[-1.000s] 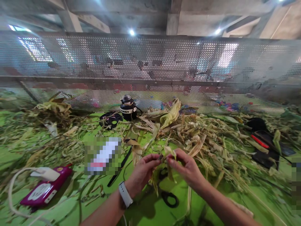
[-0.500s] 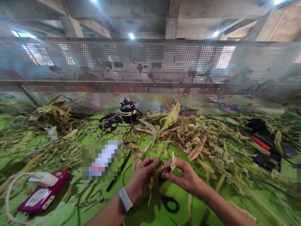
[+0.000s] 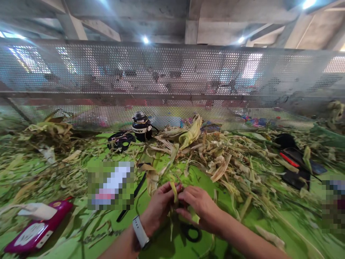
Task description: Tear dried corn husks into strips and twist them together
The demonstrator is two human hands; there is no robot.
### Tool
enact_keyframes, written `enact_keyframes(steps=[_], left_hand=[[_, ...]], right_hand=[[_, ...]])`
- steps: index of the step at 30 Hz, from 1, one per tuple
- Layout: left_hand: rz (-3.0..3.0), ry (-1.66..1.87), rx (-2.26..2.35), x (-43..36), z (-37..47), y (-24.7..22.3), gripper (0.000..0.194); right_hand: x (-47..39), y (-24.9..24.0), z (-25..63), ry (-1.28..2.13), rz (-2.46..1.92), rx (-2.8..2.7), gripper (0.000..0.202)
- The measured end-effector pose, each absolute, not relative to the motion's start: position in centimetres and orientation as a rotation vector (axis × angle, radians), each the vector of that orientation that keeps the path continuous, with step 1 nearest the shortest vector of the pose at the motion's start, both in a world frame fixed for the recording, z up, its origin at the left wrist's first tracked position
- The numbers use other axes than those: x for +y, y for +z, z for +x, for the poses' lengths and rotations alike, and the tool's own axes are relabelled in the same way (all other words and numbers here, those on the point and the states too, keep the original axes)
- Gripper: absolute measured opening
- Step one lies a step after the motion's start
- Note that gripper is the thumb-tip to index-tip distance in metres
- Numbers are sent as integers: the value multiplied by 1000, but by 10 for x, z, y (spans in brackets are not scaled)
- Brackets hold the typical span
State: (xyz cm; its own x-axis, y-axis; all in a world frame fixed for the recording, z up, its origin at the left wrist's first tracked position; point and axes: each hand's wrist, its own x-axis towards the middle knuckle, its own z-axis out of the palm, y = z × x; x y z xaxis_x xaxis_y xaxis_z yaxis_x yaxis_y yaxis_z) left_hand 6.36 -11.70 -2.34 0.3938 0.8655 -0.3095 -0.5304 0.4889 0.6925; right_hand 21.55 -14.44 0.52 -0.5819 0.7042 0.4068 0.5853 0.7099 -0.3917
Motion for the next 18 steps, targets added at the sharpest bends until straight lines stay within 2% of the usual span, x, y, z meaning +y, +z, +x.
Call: enact_keyframes(steps=[4,7,12,18], left_hand=[[569,943,740,-117,62,-24,24],[650,943,806,-118,62,-21,26],[680,886,815,-123,62,-14,27],[819,897,807,-128,63,-11,27]], right_hand=[[-146,6,215,291,-963,-2395,10],[-147,2,212,577,-993,-2112,14],[-140,-5,210,1180,-1145,-1230,26],[-135,-9,208,1322,-1158,-988,41]])
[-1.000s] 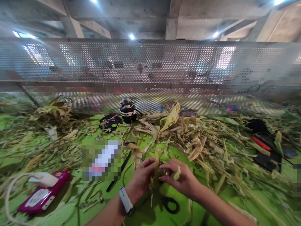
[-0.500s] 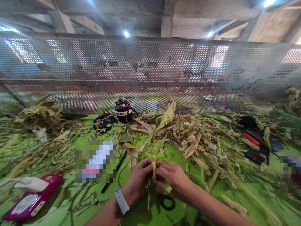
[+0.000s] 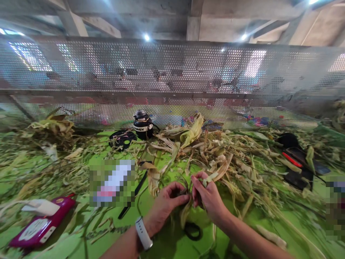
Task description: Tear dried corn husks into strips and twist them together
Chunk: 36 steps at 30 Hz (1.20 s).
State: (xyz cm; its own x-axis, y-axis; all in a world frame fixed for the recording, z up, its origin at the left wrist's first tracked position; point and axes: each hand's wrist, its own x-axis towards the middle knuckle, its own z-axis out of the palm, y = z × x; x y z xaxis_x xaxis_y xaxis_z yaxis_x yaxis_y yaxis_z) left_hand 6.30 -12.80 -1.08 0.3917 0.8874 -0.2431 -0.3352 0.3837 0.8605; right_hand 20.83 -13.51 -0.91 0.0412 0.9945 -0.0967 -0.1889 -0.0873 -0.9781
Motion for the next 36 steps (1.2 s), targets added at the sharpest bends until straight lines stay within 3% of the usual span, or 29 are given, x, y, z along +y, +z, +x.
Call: enact_keyframes(steps=[10,18,26,36], left_hand=[[650,1015,816,-113,59,-15,29],[685,977,745,-120,55,-6,25],[650,1013,715,-120,58,-6,27],[602,1014,732,-121,61,-9,31]], right_hand=[[-135,15,220,1489,-851,-746,40],[-128,7,225,1437,-997,-854,33],[-133,9,229,1143,-1085,-1321,34],[-135,10,234,186,-891,-2011,18]])
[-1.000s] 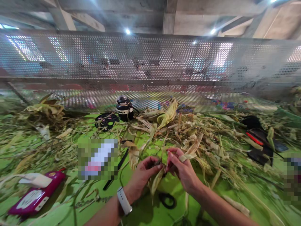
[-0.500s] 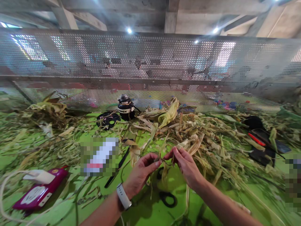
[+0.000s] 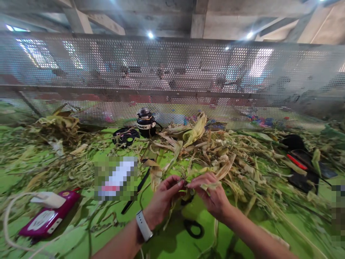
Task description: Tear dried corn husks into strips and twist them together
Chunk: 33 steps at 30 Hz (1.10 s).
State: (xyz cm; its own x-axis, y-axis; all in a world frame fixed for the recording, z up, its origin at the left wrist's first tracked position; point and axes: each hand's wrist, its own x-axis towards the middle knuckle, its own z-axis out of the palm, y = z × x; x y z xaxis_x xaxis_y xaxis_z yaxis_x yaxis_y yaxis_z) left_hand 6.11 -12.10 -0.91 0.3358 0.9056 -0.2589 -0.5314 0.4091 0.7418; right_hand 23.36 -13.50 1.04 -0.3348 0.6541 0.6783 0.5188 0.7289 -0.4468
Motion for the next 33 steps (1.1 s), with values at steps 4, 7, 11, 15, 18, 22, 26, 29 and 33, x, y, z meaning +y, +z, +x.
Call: enact_keyframes(steps=[4,7,11,15,18,22,26,29,33], left_hand=[[644,978,765,-124,63,-7,33],[705,1000,864,-126,64,-4,35],[836,1038,961,-125,66,-6,36],[981,1041,1044,-123,66,-8,38],[1054,1036,1047,-122,67,-9,36],[1051,1050,994,-119,65,-11,34],[1050,1092,1013,-116,62,-11,28],[1070,1096,1039,-116,60,-10,26],[1089,1076,1035,-118,61,-8,28]], right_hand=[[-136,7,230,151,-842,-2079,17],[-137,6,227,457,-977,-1895,24],[-138,7,223,863,-1046,-1523,22],[-137,3,217,1154,-1003,-1365,32],[-136,-1,216,1185,-1016,-1381,37],[-135,-1,221,1215,-1070,-1503,36],[-134,2,226,1211,-1152,-1531,30],[-133,2,226,1133,-1264,-1562,26],[-135,5,223,931,-1389,-1641,27]])
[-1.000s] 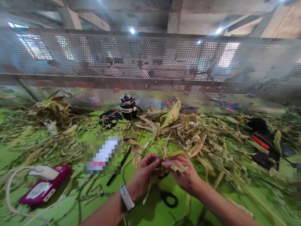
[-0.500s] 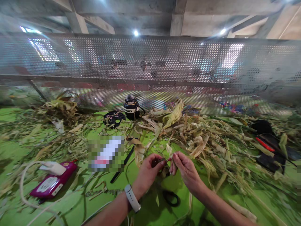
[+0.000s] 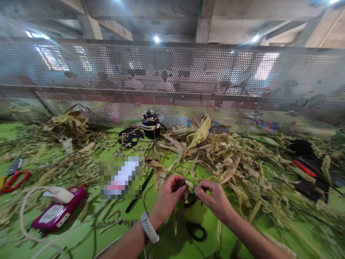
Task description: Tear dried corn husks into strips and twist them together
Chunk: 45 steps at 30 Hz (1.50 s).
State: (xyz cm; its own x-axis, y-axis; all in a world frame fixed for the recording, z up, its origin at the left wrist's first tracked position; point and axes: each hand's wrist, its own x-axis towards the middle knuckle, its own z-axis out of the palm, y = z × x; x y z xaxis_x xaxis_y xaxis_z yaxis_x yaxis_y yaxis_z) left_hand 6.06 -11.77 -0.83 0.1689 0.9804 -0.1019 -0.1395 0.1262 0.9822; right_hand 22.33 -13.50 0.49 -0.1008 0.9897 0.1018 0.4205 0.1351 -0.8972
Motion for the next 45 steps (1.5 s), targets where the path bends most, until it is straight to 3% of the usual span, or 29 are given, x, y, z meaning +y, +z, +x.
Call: enact_keyframes(steps=[6,24,28,45], left_hand=[[1075,1062,1066,-117,63,-10,29],[1255,1056,1105,-119,61,-16,24],[1229,1066,1111,-120,62,-13,23],[1248,1122,1124,-122,63,-12,25]], right_hand=[[-137,3,222,652,-1452,-1744,26],[-139,1,220,611,-1358,-1847,21],[-136,-5,221,436,-1382,-1903,19],[-132,-11,222,313,-1352,-1950,29]])
